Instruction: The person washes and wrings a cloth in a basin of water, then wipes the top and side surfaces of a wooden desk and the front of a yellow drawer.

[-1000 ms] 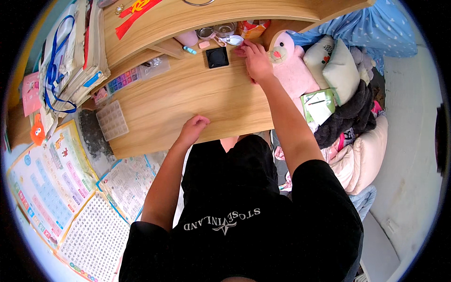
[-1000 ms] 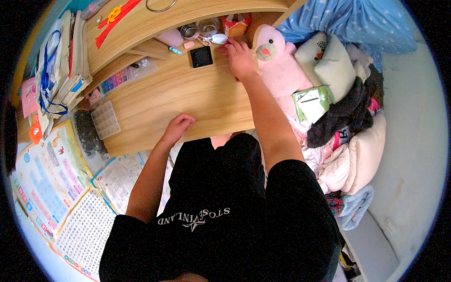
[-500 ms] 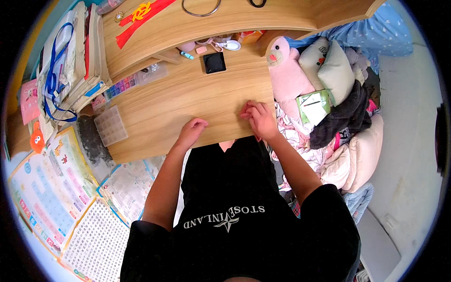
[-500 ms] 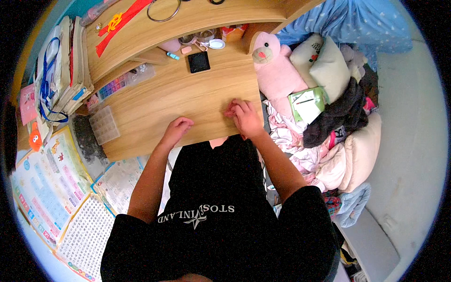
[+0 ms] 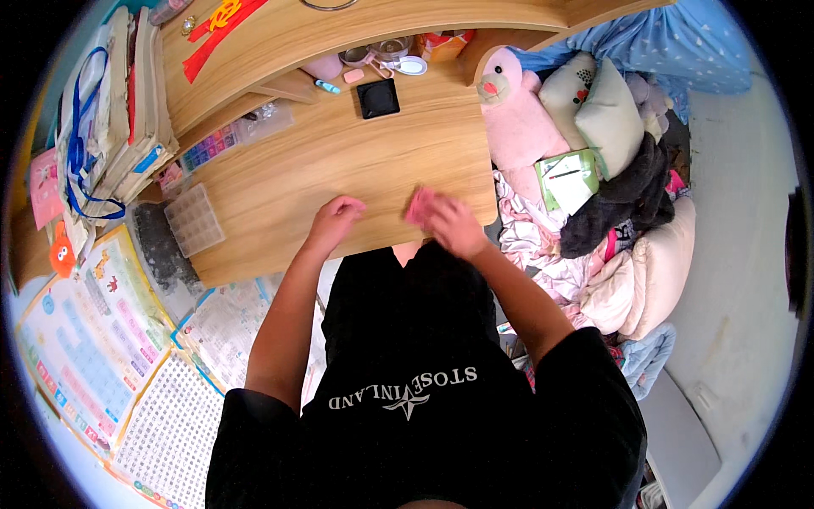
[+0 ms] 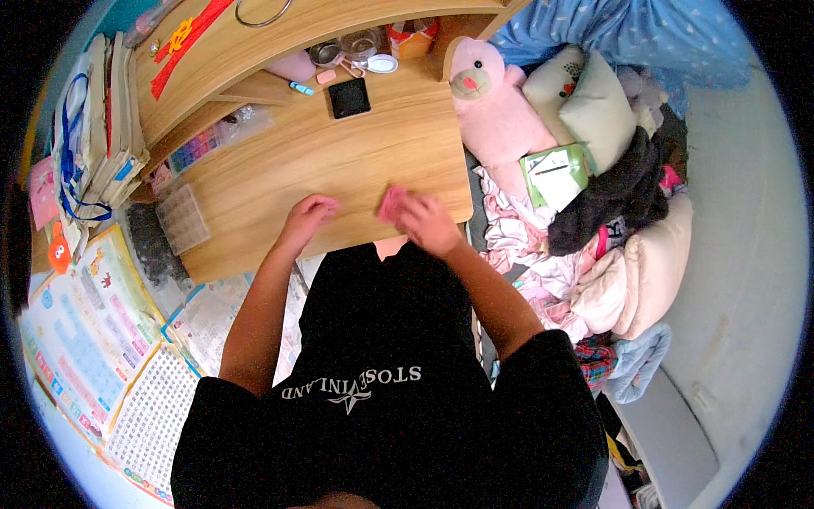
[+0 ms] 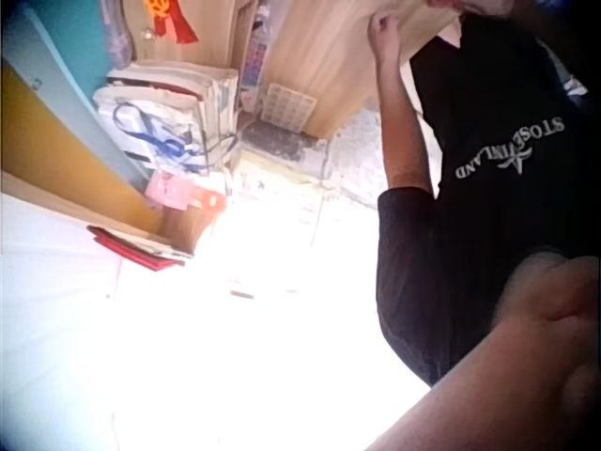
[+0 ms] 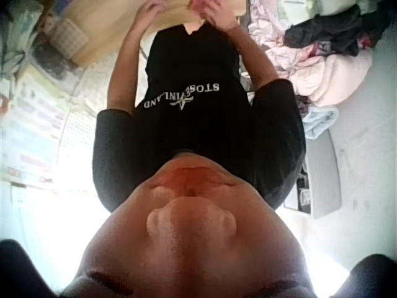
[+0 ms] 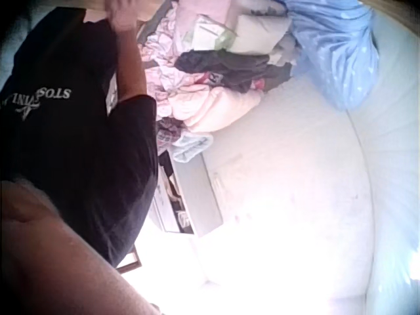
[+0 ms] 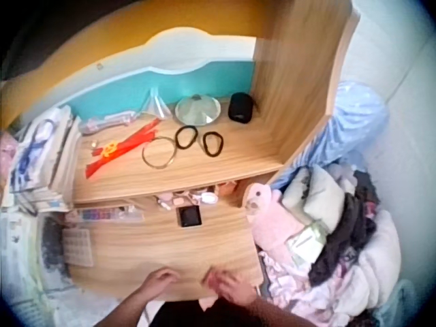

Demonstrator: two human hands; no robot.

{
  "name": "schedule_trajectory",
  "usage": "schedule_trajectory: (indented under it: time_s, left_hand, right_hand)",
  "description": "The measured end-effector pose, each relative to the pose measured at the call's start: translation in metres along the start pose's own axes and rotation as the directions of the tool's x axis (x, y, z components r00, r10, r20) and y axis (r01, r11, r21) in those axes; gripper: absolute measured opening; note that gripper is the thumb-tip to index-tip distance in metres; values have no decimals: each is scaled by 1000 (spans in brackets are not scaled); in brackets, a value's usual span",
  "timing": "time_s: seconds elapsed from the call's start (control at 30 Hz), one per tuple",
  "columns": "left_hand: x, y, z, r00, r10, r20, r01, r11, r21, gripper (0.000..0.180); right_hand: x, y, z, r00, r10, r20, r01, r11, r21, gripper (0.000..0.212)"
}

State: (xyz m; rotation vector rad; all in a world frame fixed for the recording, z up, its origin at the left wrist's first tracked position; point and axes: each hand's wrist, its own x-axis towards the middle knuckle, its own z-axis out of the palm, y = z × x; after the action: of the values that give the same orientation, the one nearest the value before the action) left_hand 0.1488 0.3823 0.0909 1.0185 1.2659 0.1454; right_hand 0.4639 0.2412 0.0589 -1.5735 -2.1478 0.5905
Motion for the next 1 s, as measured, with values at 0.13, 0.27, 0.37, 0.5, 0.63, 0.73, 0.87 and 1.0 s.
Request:
schedule_trajectory:
  time_s: [0.13,0.27,0.37,0.5,0.63,0.73,0.87,1.0]
  left_hand:
    - [0,-15,-8,999,37,-10,-37,999,-18,19]
    - [-11,-8,-20,998,54,-45,-56,998,-33,18]
    - [-20,-9,-34,987,81,-140,-90,994,-57,18]
    - [-29,-10,-51,941,131,-313,-168,981,-95,17]
    - [-38,-18,-79,914,117,-388,-169,980,-101,19]
    - [-46,-33,-91,894,110,-435,-183,974,-130,17]
    - [-48,-42,-100,882,113,-457,-202,967,-152,17]
    - [-42,-37,-99,882,138,-450,-203,974,-99,18]
  right_hand:
    - [-3,29,-35,994,55,95,-61,996,68,50]
    - [56,48,-29,899,314,-306,-353,932,-79,65]
    - [96,-15,20,896,339,-288,-377,922,-88,75]
    - [147,-114,87,998,53,31,-53,999,0,60]
    - [155,-106,83,975,-221,-27,223,968,116,57]
    - [132,-44,33,994,-90,-63,97,988,116,56]
    - [98,-28,14,901,258,-348,-290,956,-41,58]
    - [147,-115,78,972,214,102,-224,968,112,54]
